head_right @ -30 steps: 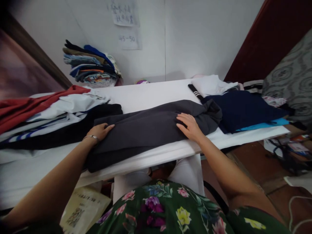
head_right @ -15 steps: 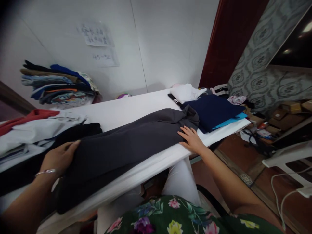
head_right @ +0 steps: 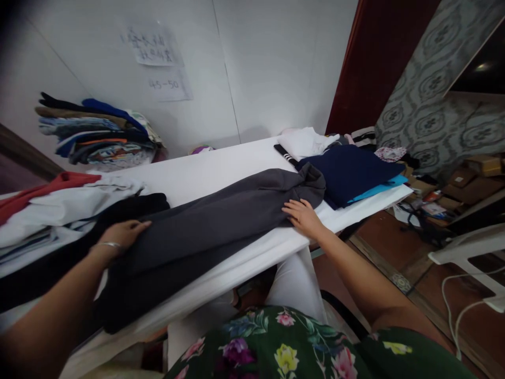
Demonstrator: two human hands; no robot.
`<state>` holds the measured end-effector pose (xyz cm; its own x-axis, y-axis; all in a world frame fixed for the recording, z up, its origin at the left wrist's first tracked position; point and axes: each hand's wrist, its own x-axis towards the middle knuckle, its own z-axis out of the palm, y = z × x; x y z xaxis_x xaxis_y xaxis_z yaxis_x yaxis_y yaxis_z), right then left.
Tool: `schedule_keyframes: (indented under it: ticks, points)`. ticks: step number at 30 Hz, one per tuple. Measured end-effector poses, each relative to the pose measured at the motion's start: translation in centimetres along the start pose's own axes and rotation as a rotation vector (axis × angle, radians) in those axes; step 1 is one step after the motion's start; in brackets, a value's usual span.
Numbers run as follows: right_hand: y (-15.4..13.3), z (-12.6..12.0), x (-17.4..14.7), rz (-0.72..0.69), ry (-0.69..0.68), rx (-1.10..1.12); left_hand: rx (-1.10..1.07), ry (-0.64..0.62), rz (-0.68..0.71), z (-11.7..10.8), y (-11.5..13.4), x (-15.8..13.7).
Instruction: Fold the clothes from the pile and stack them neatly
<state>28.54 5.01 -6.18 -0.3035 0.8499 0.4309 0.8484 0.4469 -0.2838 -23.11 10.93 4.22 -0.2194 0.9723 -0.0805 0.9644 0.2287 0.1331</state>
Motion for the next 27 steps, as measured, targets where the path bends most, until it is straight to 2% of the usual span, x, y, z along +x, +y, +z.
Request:
schedule_keyframes:
  ticks: [3,6,8,11,15,18,22,25,27]
  points:
    - [0.1,0.3,-1.2,-0.050,-0.087,-0.016,0.071,-0.071,-0.061,2.8,-0.8,-0.2]
    - [0.1,-0.1,-1.9,-0.042,-0.077,-0.048,0.079,-0.045,-0.078,3.2,-1.0,-0.7]
    - [0.1,-0.4,-2.3,0.030,-0.025,-0.130,0.075,-0.036,-0.082,3.0,-1.0,-0.8]
    - [0.5,-0.5,-3.0,0.211,0.081,-0.245,0.073,-0.032,-0.088,2.8,-1.0,-0.6]
    - [2.0,-1.0,-3.3,0.311,0.071,-0.270,0.073,-0.041,-0.076,3.0,-1.3,-0.1]
    - [3.2,-2.3,-1.9,0.319,0.069,-0.265,0.079,-0.046,-0.062,3.2,-1.6,0.2]
    - [4.3,-4.0,1.7,0.290,0.223,-0.156,0.072,-0.008,-0.061,3.0,-1.9,0.2]
    - [4.6,-4.0,4.2,0.311,0.282,-0.074,0.087,-0.030,-0.073,2.6,-1.9,0.0]
    - [4.6,-3.4,4.9,0.337,0.274,-0.059,0.094,-0.052,-0.082,2.5,-1.9,-0.1]
